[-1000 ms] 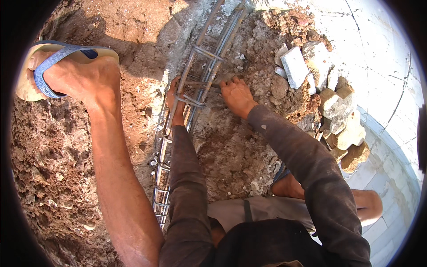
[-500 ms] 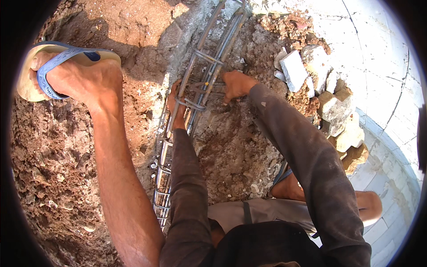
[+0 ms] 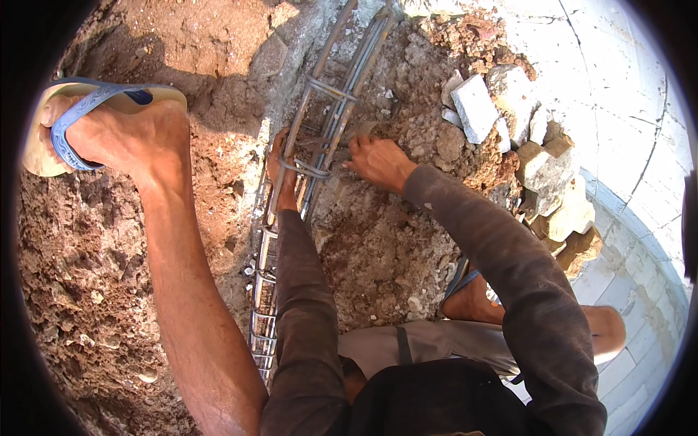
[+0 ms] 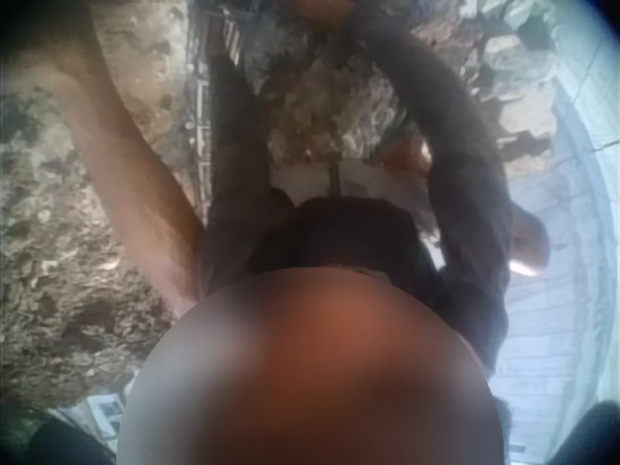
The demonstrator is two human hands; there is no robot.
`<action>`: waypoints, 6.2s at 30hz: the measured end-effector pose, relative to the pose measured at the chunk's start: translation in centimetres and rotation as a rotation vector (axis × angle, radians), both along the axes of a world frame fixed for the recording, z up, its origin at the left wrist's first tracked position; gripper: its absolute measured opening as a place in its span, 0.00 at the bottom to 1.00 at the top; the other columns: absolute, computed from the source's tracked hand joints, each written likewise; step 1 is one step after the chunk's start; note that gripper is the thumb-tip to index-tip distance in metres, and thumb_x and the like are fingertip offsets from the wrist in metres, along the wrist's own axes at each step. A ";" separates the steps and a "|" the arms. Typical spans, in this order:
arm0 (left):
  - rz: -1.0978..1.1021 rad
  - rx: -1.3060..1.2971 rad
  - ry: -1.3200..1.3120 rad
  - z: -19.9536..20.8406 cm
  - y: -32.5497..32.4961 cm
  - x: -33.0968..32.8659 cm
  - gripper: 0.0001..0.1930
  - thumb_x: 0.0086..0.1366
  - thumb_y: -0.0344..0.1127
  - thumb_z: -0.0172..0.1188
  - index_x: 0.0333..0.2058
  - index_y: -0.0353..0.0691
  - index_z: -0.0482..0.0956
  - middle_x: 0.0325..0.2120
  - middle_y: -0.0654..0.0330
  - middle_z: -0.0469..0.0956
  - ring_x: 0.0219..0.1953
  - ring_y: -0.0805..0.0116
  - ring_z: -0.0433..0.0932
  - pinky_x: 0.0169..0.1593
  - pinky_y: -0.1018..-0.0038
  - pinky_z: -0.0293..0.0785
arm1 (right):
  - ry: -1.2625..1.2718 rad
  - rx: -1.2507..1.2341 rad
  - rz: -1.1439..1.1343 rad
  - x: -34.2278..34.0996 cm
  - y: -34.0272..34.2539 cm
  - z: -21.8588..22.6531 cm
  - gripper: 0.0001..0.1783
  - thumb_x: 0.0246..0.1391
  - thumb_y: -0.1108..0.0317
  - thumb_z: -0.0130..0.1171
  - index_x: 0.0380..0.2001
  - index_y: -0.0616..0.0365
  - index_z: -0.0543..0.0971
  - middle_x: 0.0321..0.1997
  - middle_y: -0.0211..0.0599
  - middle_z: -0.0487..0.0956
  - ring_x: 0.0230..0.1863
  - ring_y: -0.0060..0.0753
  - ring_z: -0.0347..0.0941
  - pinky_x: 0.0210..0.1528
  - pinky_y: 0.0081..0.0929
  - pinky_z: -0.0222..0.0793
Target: The person uses pliers to twist wire ties around a metal rebar cage, securing the bars together. They repeatedly pick up wire ties, wrap them around the rebar intersections, and twist them tight with pliers.
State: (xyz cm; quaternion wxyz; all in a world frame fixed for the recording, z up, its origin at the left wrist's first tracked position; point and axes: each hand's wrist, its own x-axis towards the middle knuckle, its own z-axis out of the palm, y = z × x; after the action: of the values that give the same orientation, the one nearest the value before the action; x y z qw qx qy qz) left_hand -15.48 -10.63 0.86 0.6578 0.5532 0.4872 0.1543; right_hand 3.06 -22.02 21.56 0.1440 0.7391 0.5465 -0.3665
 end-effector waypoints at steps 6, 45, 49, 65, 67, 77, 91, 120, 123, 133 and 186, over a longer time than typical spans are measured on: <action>0.017 -0.017 -0.020 0.0 0.2 0.1 0.26 0.70 0.51 0.57 0.59 0.42 0.79 0.43 0.55 0.85 0.34 0.67 0.79 0.37 0.68 0.74 | -0.046 0.095 0.025 -0.9 0.0 0.2 0.25 0.70 0.53 0.54 0.50 0.69 0.75 0.46 0.61 0.81 0.55 0.61 0.76 0.57 0.56 0.73; 0.020 -0.046 -0.119 -0.1 0.5 -0.3 0.25 0.68 0.40 0.46 0.57 0.40 0.82 0.45 0.60 0.84 0.28 0.78 0.72 0.30 0.81 0.65 | 0.788 -0.218 -1.166 0.2 1.0 0.9 0.28 0.63 0.55 0.64 0.51 0.70 0.71 0.28 0.46 0.78 0.30 0.38 0.81 0.22 0.35 0.76; 0.045 -0.129 -0.097 -0.9 0.5 -1.0 0.32 0.71 0.61 0.50 0.58 0.39 0.81 0.39 0.61 0.84 0.26 0.79 0.71 0.29 0.79 0.64 | 0.232 0.026 -0.509 -1.7 0.0 1.3 0.26 0.58 0.66 0.64 0.55 0.68 0.69 0.36 0.48 0.77 0.32 0.43 0.80 0.33 0.45 0.76; 0.025 -0.083 -0.009 0.0 0.5 -0.2 0.26 0.71 0.47 0.46 0.57 0.39 0.82 0.38 0.59 0.84 0.25 0.80 0.66 0.27 0.78 0.60 | 0.316 -0.112 -0.648 -1.1 -0.4 0.5 0.33 0.73 0.45 0.47 0.40 0.74 0.77 0.38 0.60 0.81 0.37 0.50 0.81 0.45 0.53 0.75; 0.054 -0.061 -0.107 -0.1 0.5 -0.2 0.32 0.71 0.59 0.45 0.56 0.40 0.82 0.37 0.59 0.84 0.24 0.81 0.66 0.26 0.77 0.58 | 0.699 -0.223 -1.173 -0.2 0.0 0.2 0.32 0.72 0.45 0.50 0.42 0.73 0.77 0.30 0.51 0.81 0.28 0.44 0.80 0.34 0.45 0.76; 0.036 -0.037 -0.061 -1.2 0.3 -0.3 0.46 0.61 0.75 0.44 0.57 0.37 0.81 0.35 0.61 0.83 0.24 0.80 0.70 0.27 0.78 0.62 | 0.120 -0.045 -0.376 -1.6 0.0 1.3 0.21 0.63 0.65 0.58 0.53 0.70 0.71 0.36 0.49 0.80 0.35 0.45 0.82 0.32 0.42 0.78; 0.039 -0.129 -0.134 1.9 -0.4 -2.5 0.23 0.66 0.35 0.50 0.57 0.37 0.81 0.37 0.58 0.83 0.29 0.74 0.74 0.32 0.77 0.71 | 0.224 -0.093 -0.549 -2.3 -0.7 -1.0 0.32 0.71 0.44 0.52 0.42 0.70 0.80 0.37 0.53 0.81 0.42 0.44 0.81 0.40 0.43 0.80; 0.108 -0.120 -0.127 -1.4 0.7 -0.7 0.28 0.66 0.50 0.57 0.55 0.34 0.82 0.38 0.56 0.86 0.28 0.75 0.78 0.28 0.78 0.71 | 0.361 -0.248 -0.781 -0.6 -0.5 0.0 0.40 0.71 0.38 0.46 0.33 0.71 0.82 0.30 0.53 0.83 0.35 0.45 0.83 0.40 0.47 0.81; 0.136 -0.188 -0.200 -1.3 0.7 -0.8 0.17 0.71 0.33 0.63 0.55 0.32 0.81 0.37 0.54 0.86 0.28 0.74 0.79 0.28 0.78 0.74 | 0.844 -0.431 -1.358 0.4 0.1 0.0 0.41 0.68 0.34 0.48 0.36 0.73 0.81 0.30 0.56 0.82 0.35 0.49 0.83 0.41 0.45 0.81; 0.143 -0.045 -0.229 -5.6 0.2 -1.6 0.17 0.70 0.30 0.62 0.55 0.33 0.82 0.35 0.57 0.86 0.26 0.76 0.78 0.26 0.79 0.71 | -0.041 0.097 -0.240 -2.0 -0.2 2.2 0.28 0.61 0.61 0.62 0.60 0.64 0.71 0.45 0.48 0.77 0.45 0.42 0.78 0.44 0.42 0.76; 0.101 -0.114 -0.094 -2.1 0.5 -1.5 0.18 0.71 0.28 0.61 0.58 0.35 0.80 0.35 0.59 0.84 0.27 0.76 0.77 0.26 0.79 0.71 | 0.711 -0.121 -1.166 -1.0 -1.3 1.2 0.22 0.74 0.53 0.47 0.51 0.65 0.72 0.32 0.49 0.81 0.29 0.32 0.77 0.28 0.32 0.74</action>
State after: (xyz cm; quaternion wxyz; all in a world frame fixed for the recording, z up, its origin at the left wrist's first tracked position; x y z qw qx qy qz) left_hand -16.97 -10.18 -1.26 0.7018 0.4819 0.4909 0.1850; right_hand 2.03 -23.35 22.77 -0.2239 0.7382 0.0521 -0.6342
